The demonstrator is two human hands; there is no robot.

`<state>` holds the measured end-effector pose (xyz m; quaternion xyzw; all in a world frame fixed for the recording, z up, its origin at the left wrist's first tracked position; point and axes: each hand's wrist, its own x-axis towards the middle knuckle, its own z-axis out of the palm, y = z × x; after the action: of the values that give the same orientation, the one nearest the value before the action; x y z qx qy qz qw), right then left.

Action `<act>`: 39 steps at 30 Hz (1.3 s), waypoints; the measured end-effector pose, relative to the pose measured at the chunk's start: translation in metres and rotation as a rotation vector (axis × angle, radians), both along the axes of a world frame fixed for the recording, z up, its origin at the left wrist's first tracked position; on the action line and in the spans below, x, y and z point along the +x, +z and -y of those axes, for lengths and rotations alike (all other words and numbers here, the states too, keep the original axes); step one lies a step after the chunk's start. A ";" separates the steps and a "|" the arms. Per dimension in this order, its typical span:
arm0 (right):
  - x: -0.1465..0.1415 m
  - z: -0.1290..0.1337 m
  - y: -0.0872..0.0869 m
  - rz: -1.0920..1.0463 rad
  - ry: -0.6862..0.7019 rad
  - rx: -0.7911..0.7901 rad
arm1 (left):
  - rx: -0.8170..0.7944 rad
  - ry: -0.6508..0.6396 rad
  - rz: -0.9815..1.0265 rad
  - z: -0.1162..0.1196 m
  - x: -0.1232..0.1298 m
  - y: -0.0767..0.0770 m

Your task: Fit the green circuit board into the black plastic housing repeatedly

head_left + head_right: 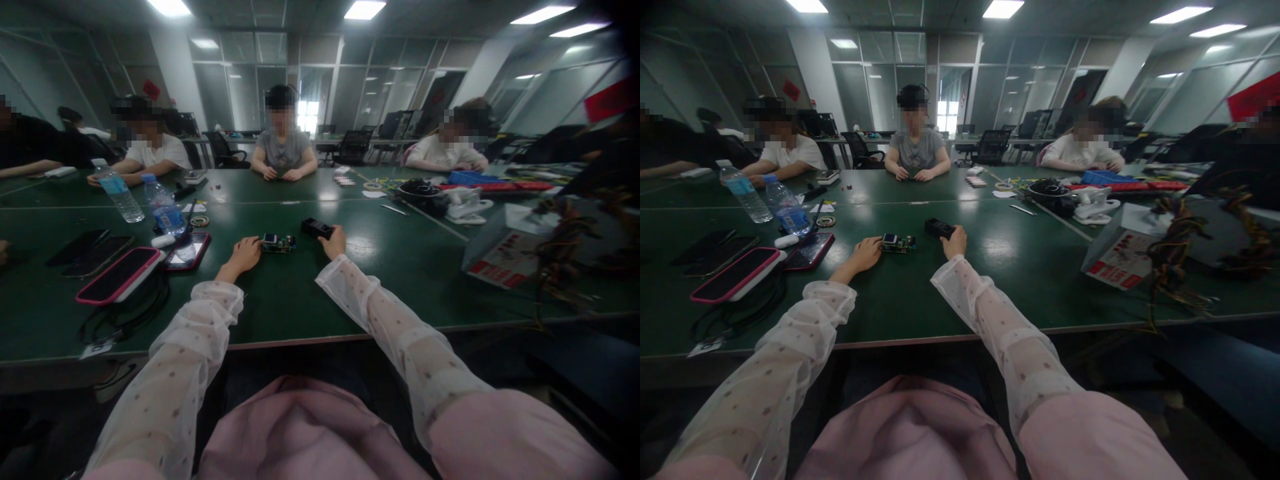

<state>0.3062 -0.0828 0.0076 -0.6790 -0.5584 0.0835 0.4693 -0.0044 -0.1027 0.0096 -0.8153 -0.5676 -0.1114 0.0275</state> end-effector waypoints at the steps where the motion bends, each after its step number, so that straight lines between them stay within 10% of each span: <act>1: 0.000 -0.001 0.000 -0.006 0.010 0.015 | -0.001 -0.002 0.002 0.000 0.000 0.001; 20: -0.056 0.031 0.016 -0.157 0.659 0.246 | 0.009 0.013 0.037 0.001 0.001 -0.001; 39: -0.049 0.022 0.003 0.030 0.717 0.042 | 0.008 0.009 0.039 0.000 0.002 0.000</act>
<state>0.2572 -0.1048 0.0105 -0.4313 -0.7694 0.2213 0.4159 -0.0021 -0.1030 0.0092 -0.8102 -0.5714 -0.1292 0.0202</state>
